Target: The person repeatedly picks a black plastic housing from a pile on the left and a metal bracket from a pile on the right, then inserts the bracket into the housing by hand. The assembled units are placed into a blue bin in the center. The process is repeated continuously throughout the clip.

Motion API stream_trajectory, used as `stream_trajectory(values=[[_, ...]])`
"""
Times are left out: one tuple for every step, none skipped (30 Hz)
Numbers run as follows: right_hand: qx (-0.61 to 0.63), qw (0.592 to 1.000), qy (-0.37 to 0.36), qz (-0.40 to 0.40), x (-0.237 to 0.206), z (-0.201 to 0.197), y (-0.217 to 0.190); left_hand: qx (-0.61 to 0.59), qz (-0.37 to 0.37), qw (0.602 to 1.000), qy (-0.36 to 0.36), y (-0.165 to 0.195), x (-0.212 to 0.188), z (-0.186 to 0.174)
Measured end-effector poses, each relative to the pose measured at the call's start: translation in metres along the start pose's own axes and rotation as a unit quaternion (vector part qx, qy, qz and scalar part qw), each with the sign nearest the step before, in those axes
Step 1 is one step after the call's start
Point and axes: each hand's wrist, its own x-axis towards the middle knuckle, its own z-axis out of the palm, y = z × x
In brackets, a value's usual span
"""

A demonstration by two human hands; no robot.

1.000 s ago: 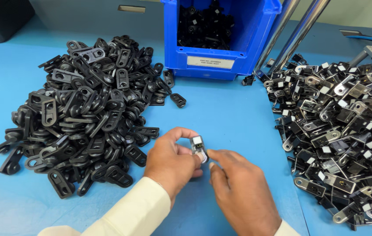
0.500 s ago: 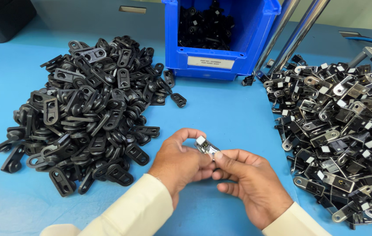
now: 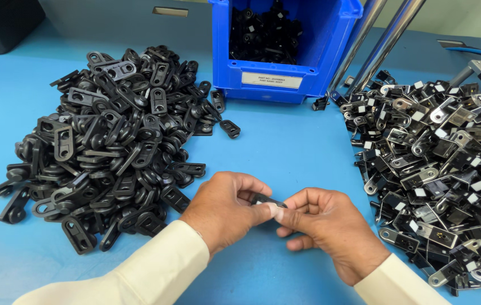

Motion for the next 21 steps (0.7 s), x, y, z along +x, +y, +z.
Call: stream_trajectory(values=[[0.002, 1.000, 0.008, -0.017, 0.002, 0.000, 0.001, 0.015, 0.003, 1.000, 0.023, 0.001, -0.002, 0.002], [0.004, 0.999, 0.015, -0.035, 0.004, 0.001, 0.003, 0.029, 0.006, 0.998, 0.047, 0.003, -0.004, 0.005], [0.016, 0.998, 0.043, -0.040, 0.006, 0.001, 0.003, 0.044, 0.009, 0.996, 0.071, 0.005, -0.005, 0.008], [0.028, 0.996, 0.070, -0.045, 0.006, 0.002, 0.004, 0.034, 0.010, 0.995, 0.088, 0.007, -0.007, 0.011], [0.040, 0.993, 0.098, -0.051, 0.006, 0.005, 0.005, 0.023, 0.011, 0.994, 0.105, 0.009, -0.008, 0.014], [0.024, 0.988, 0.132, -0.078, 0.006, 0.008, 0.006, 0.013, 0.010, 0.992, 0.124, 0.010, -0.009, 0.016], [0.007, 0.981, 0.163, -0.104, 0.004, 0.014, 0.008, -0.009, -0.002, 0.992, 0.128, 0.011, -0.010, 0.018], [-0.009, 0.972, 0.197, -0.130, 0.000, 0.019, 0.009, -0.029, -0.013, 0.991, 0.130, 0.012, -0.011, 0.020], [-0.094, 0.948, 0.231, -0.199, -0.004, 0.023, 0.010, -0.047, -0.021, 0.990, 0.129, 0.014, -0.011, 0.021], [-0.181, 0.911, 0.260, -0.264, -0.009, 0.026, 0.012, -0.066, -0.042, 0.988, 0.134, 0.015, -0.011, 0.022], [-0.265, 0.862, 0.284, -0.327, -0.015, 0.029, 0.013, -0.087, -0.063, 0.984, 0.141, 0.015, -0.011, 0.022], [-0.283, 0.834, 0.276, -0.384, -0.019, 0.031, 0.014, -0.106, -0.084, 0.980, 0.148, 0.015, -0.010, 0.022], [-0.300, 0.803, 0.268, -0.440, -0.024, 0.032, 0.015, -0.167, -0.097, 0.974, 0.121, 0.014, -0.009, 0.019], [-0.317, 0.767, 0.258, -0.494, -0.026, 0.033, 0.015, -0.228, -0.109, 0.963, 0.094, 0.013, -0.006, 0.013], [-0.238, 0.840, 0.253, -0.416, -0.026, 0.031, 0.014, -0.289, -0.120, 0.947, 0.066, 0.012, -0.005, 0.011], [-0.153, 0.899, 0.241, -0.331, -0.024, 0.030, 0.012, -0.324, -0.130, 0.935, 0.062, 0.011, -0.004, 0.010], [-0.066, 0.943, 0.223, -0.239, -0.021, 0.029, 0.012, -0.358, -0.140, 0.921, 0.058, 0.009, -0.003, 0.010], [-0.012, 0.961, 0.197, -0.191, -0.017, 0.027, 0.011, -0.391, -0.149, 0.907, 0.052, 0.008, -0.003, 0.011], [0.043, 0.974, 0.172, -0.142, -0.013, 0.023, 0.009, -0.404, -0.143, 0.903, 0.039, 0.008, -0.002, 0.013], [0.097, 0.980, 0.144, -0.092, -0.010, 0.018, 0.009, -0.418, -0.137, 0.897, 0.028, 0.007, -0.002, 0.014], [0.121, 0.984, 0.111, -0.076, -0.007, 0.014, 0.009, -0.434, -0.132, 0.891, 0.018, 0.006, -0.004, 0.016]])
